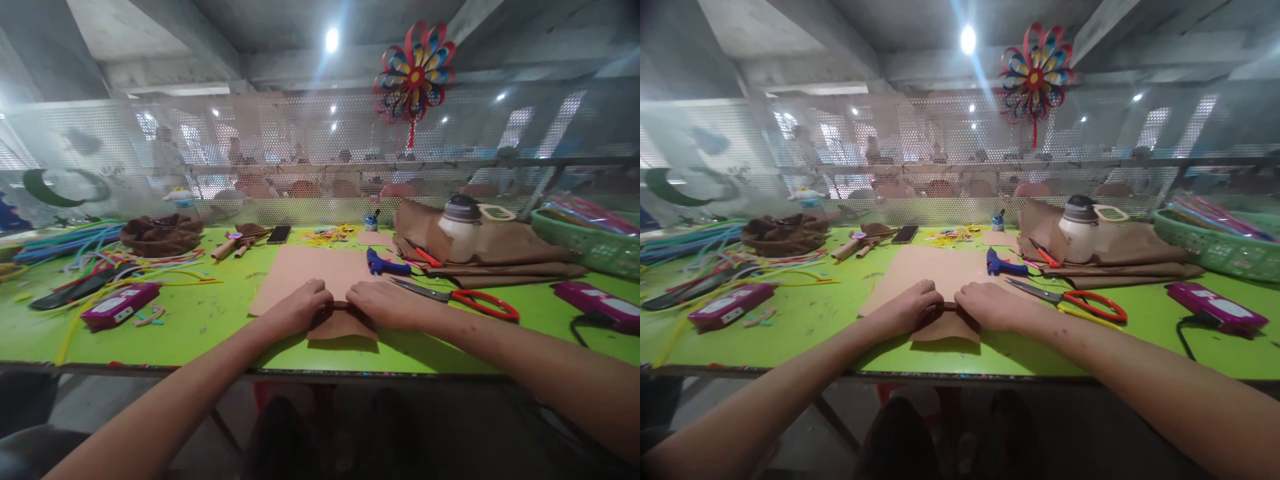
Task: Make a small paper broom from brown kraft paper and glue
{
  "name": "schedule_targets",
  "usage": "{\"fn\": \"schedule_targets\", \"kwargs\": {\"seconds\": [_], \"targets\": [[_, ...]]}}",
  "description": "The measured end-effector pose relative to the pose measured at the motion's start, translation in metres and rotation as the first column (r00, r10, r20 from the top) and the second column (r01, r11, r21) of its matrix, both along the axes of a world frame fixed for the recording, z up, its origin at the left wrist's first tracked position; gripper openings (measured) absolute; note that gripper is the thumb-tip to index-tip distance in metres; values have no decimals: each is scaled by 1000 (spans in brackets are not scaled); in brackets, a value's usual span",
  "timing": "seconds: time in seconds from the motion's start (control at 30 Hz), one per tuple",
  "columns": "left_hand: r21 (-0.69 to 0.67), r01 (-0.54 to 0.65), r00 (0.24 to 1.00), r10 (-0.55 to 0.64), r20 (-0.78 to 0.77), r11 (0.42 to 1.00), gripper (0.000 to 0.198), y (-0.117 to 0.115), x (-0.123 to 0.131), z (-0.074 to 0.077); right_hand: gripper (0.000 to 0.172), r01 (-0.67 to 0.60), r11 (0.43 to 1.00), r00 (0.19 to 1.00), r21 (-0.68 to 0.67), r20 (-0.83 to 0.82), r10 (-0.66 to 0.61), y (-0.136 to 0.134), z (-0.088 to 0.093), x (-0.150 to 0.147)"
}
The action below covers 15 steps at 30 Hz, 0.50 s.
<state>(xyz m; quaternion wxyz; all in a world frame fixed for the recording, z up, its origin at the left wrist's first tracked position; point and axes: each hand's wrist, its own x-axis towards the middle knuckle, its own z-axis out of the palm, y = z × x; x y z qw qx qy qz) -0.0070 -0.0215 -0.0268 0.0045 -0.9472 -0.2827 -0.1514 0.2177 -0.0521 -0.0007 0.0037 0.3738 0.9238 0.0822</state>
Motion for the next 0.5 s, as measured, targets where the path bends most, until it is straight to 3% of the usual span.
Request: {"fn": "schedule_targets", "kwargs": {"seconds": [0.23,0.37,0.5], "targets": [[58,43,995,-37,-92,997,15,-2,-5,1,15,-68,997,998,45,-3,68,-6,-5,10],[69,71,993,-64,-99,995,23,-6,-7,-1,16,-69,995,998,79,-4,69,-6,-11,8],[-19,72,996,-73,-57,997,24,-5,-6,11,14,-67,988,997,136,-21,70,-9,-18,7]]}}
